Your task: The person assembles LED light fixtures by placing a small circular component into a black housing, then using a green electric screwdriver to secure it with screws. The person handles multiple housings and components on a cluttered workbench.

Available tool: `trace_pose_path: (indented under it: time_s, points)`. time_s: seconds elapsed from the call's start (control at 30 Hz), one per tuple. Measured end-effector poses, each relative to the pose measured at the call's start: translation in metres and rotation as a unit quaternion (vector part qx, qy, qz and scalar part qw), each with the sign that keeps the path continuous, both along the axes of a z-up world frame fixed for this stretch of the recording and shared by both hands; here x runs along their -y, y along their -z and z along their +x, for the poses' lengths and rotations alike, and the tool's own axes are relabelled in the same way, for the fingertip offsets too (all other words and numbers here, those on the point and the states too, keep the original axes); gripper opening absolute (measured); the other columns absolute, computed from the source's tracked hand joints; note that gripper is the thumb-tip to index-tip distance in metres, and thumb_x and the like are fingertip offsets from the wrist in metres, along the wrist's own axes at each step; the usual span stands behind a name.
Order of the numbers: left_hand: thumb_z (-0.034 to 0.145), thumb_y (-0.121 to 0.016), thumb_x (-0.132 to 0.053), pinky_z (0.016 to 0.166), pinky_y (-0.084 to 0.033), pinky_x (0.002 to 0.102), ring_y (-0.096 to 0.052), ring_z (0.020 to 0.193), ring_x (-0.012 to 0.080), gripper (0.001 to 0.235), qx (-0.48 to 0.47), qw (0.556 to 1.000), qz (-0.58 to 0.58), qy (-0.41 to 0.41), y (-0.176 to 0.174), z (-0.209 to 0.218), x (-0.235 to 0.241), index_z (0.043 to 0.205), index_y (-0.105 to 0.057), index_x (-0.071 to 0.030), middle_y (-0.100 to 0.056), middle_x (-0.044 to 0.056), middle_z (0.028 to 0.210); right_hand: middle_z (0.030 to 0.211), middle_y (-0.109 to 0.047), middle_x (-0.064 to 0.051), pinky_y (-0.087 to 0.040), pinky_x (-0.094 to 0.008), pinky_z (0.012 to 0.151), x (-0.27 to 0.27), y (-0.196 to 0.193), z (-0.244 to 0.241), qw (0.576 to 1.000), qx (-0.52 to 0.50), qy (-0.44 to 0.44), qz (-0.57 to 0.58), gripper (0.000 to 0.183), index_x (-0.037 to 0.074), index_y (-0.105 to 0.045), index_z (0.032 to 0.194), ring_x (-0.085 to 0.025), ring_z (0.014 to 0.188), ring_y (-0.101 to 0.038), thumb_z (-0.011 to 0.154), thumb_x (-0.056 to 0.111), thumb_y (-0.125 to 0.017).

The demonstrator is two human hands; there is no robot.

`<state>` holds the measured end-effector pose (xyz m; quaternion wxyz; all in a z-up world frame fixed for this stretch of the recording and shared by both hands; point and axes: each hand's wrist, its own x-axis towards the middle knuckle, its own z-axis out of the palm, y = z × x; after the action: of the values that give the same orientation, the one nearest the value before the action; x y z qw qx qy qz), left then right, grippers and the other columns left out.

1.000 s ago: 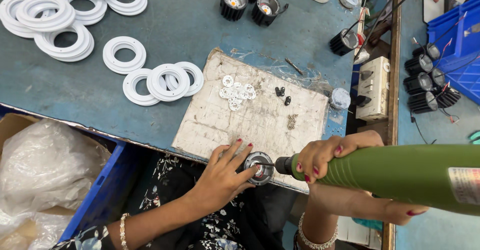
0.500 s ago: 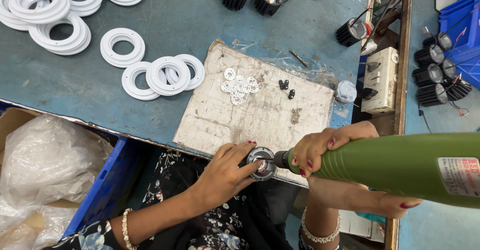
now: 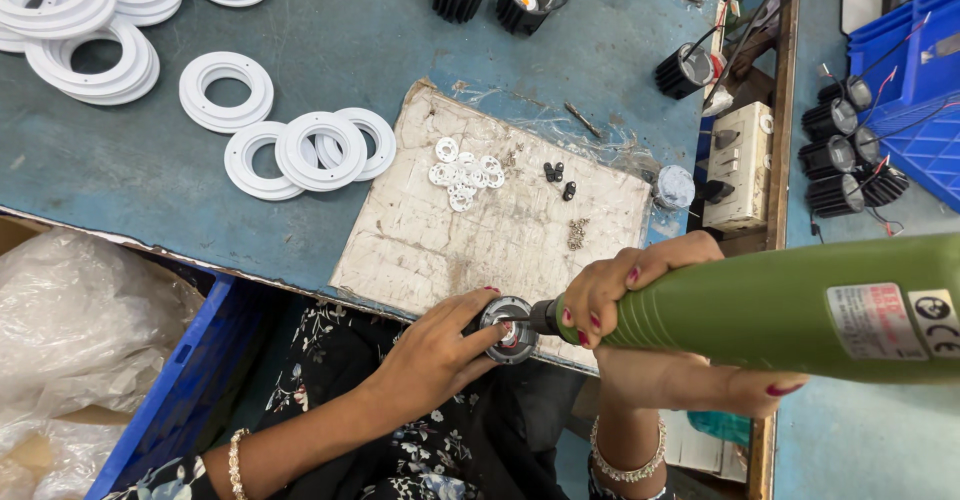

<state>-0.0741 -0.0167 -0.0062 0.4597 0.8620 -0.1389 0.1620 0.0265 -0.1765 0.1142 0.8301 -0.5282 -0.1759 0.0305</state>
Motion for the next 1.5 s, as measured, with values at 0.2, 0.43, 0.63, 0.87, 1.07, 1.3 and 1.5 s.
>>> trace_pose_path:
  time_s: [0.2,0.43,0.63,0.87,1.07,1.3,1.5]
  points:
    - [0.081,-0.081,-0.016,0.100,-0.050,0.048,-0.060,0.122,0.0428,0.043,0.008,1.000,0.004,-0.005,0.001,-0.001,0.002,0.120,-0.066,-0.005,-0.057,0.024,0.138,0.055,-0.044,-0.015,-0.038,-0.038,0.037,-0.004,-0.005,-0.002,1.000,-0.002,0.005,-0.013,0.107,-0.001,-0.040,0.092,-0.022,0.038,-0.039,0.056,0.099,-0.053]
    - [0.080,-0.081,-0.015,0.098,-0.050,0.046,-0.061,0.120,0.0423,0.044,0.002,1.000,0.010,-0.004,0.002,-0.001,0.004,0.119,-0.066,-0.005,-0.056,0.025,0.138,0.056,-0.044,-0.012,-0.039,-0.037,0.036,-0.015,-0.008,-0.009,0.998,0.008,0.024,-0.062,0.112,-0.003,-0.041,0.096,-0.022,0.038,-0.041,0.055,0.101,-0.052]
    - [0.080,-0.081,-0.015,0.098,-0.051,0.047,-0.061,0.120,0.0426,0.043,0.006,1.000,0.008,-0.008,0.001,-0.002,0.005,0.119,-0.066,-0.004,-0.056,0.025,0.138,0.056,-0.045,-0.013,-0.045,-0.038,0.037,-0.016,-0.011,-0.013,0.994,0.019,0.053,-0.098,0.115,-0.003,-0.040,0.097,-0.025,0.041,-0.043,0.054,0.104,-0.051]
    - [0.081,-0.081,-0.014,0.099,-0.051,0.046,-0.061,0.120,0.0421,0.043,-0.004,1.000,-0.003,0.001,-0.001,-0.002,0.004,0.119,-0.066,-0.003,-0.056,0.025,0.139,0.057,-0.046,-0.013,-0.046,-0.039,0.039,-0.015,-0.011,-0.015,0.996,0.024,0.029,-0.075,0.114,-0.001,-0.041,0.099,-0.024,0.041,-0.045,0.054,0.103,-0.053]
    - [0.079,-0.083,-0.015,0.100,-0.051,0.046,-0.061,0.122,0.0422,0.042,0.012,1.000,-0.024,-0.005,0.004,-0.001,0.004,0.117,-0.067,-0.004,-0.056,0.024,0.140,0.060,-0.043,-0.014,-0.043,-0.039,0.040,-0.016,-0.009,-0.014,0.995,0.014,0.055,-0.081,0.113,-0.002,-0.039,0.099,-0.022,0.038,-0.042,0.056,0.102,-0.053]
    - [0.078,-0.084,-0.014,0.102,-0.050,0.046,-0.060,0.123,0.0415,0.043,0.031,0.999,-0.037,0.002,0.012,0.002,0.005,0.117,-0.067,-0.004,-0.056,0.023,0.141,0.061,-0.045,-0.014,-0.043,-0.038,0.041,-0.012,-0.002,-0.012,0.998,0.010,0.018,-0.054,0.112,-0.001,-0.039,0.100,-0.025,0.043,-0.044,0.056,0.101,-0.054]
    - [0.077,-0.084,-0.013,0.102,-0.049,0.046,-0.059,0.125,0.0417,0.044,0.027,0.999,-0.043,0.004,0.017,0.002,0.005,0.117,-0.067,-0.004,-0.056,0.023,0.141,0.059,-0.051,-0.015,-0.049,-0.039,0.042,-0.006,0.006,-0.010,0.999,0.015,-0.029,-0.041,0.111,-0.004,-0.044,0.095,-0.027,0.047,-0.049,0.057,0.099,-0.058]
